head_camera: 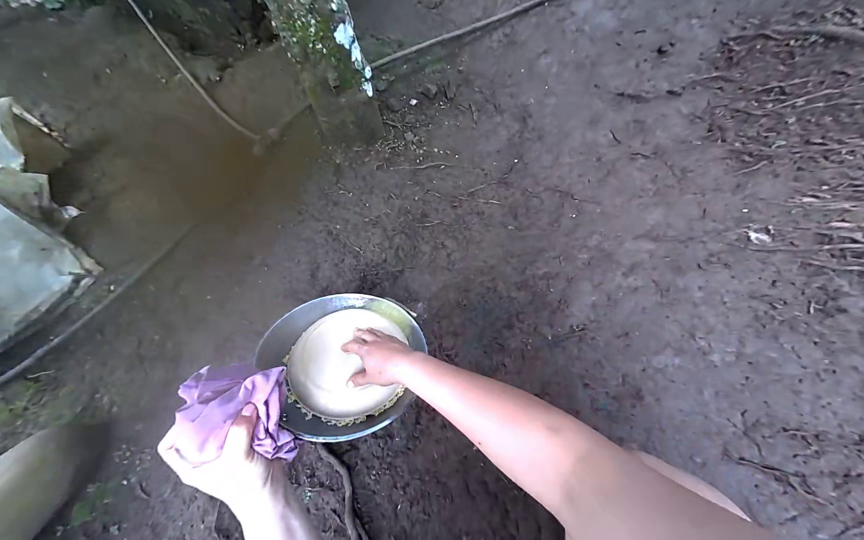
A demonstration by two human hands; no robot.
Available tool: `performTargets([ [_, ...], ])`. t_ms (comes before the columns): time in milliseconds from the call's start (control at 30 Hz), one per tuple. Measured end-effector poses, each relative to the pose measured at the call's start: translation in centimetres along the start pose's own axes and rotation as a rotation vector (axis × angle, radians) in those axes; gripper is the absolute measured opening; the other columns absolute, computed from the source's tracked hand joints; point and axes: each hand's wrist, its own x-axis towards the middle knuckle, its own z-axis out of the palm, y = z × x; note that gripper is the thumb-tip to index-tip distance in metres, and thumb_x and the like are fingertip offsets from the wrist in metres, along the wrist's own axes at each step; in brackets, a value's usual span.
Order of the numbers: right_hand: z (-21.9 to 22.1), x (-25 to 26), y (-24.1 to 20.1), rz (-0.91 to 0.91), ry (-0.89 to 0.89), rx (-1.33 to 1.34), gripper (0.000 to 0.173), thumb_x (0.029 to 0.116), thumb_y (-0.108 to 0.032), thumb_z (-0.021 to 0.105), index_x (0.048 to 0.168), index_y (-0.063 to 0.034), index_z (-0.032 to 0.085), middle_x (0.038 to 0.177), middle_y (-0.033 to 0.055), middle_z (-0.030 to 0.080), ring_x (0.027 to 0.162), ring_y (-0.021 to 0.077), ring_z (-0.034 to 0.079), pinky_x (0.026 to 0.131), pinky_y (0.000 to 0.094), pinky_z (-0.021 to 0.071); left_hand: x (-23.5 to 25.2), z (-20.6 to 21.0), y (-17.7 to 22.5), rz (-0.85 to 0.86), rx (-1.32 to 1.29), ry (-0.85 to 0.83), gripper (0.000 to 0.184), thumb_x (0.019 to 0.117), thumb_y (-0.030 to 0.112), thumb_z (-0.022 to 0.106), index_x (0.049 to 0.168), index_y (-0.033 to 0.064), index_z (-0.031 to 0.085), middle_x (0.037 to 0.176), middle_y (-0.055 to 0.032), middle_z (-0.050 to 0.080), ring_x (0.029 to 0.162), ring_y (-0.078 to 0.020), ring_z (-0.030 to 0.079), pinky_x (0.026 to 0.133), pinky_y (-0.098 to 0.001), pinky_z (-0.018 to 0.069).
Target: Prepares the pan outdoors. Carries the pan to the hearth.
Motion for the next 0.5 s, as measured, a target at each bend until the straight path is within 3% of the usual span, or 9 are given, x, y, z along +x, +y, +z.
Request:
performTargets([
  [300,0.6,0.8,1.3,-0.007,-0.024,0.064,0.069,0.0957,-0.039,0.071,0.155,-0.0141,0.044,0.167,0.0196,0.026,0.154,0.0384,0.023,0.119,0.0621,0.0269,-0.3,0.9,-0.6,0.014,0.039,-0.015,0.062,0.0705,-0.007,0.064,0.125,0.0011,0.037,0.105,-0.003,0.063,0.097,-0.0089,0.067,0.083,-0.0284,0.0591],
  [500,0.6,0.7,1.4,0.025,-0.029,0.092,0.068,0.0956,-0.039,0.071,0.154,-0.017,0.045,0.167,0.0165,0.026,0.155,0.038,0.022,0.117,0.0695,0.0242,-0.6,1.9,0.2,0.009,0.076,-0.019,0.062,0.0719,-0.008,0.063,0.127,0.0006,0.036,0.106,-0.0019,0.062,0.097,-0.0067,0.066,0.084,-0.0265,0.0588],
])
